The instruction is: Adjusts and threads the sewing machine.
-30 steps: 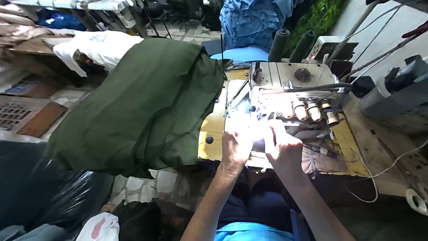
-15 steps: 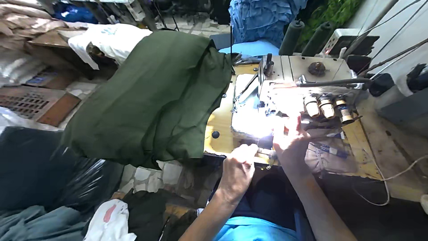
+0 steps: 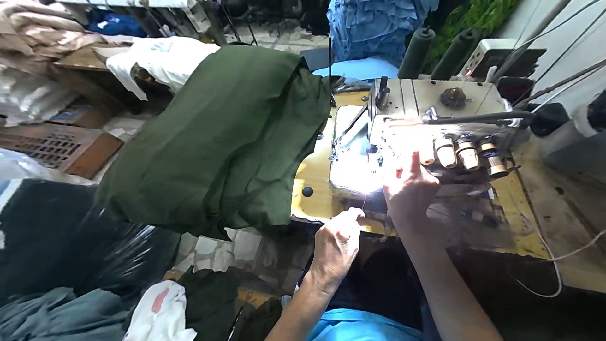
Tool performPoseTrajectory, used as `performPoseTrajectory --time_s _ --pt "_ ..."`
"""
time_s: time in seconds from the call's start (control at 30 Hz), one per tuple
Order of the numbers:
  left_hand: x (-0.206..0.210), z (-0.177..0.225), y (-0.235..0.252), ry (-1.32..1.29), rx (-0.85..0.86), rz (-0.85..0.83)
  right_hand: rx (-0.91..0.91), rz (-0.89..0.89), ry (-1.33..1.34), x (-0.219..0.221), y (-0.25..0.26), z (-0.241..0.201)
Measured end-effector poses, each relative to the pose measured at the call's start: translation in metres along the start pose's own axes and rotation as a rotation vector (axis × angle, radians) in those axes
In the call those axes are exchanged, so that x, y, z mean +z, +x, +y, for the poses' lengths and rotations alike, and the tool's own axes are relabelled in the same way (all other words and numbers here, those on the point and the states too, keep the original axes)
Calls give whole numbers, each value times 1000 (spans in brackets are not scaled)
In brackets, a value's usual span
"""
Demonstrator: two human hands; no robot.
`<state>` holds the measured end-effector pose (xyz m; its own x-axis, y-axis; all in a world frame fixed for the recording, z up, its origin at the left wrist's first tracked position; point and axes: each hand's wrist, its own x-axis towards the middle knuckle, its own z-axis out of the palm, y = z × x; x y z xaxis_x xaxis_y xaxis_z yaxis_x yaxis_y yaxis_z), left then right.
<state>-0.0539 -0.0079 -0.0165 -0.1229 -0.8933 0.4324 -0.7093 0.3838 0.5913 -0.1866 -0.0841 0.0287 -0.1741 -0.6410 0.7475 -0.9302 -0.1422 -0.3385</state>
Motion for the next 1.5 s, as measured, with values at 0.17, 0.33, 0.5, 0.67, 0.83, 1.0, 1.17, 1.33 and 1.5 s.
performPoseTrajectory --time_s 0.17,0.33,0.5,0.67,0.83,1.0,1.17,1.33,1.5 --pt "-5 -4 -4 -48 -47 -1 -30 14 -54 18 2 3" --pt "-4 -2 4 -187 -68 6 99 153 307 7 12 -13" --pt "0 -5 14 -113 24 -7 102 186 354 8 16 -15" --pt "5 -11 3 -106 39 -12 62 -38 -55 1 5 -12" --pt "-5 -4 4 -252 -11 -13 42 30 -98 16 3 -8" --pt "-12 -10 9 -281 10 -6 157 56 138 3 7 -21" --pt "-10 -19 24 -66 93 -33 90 183 170 15 17 -24" --pt "3 -23 -23 36 227 -177 203 -14 69 -6 8 -27" --pt "-7 -28 -50 71 198 -63 113 10 124 -10 -23 -3"
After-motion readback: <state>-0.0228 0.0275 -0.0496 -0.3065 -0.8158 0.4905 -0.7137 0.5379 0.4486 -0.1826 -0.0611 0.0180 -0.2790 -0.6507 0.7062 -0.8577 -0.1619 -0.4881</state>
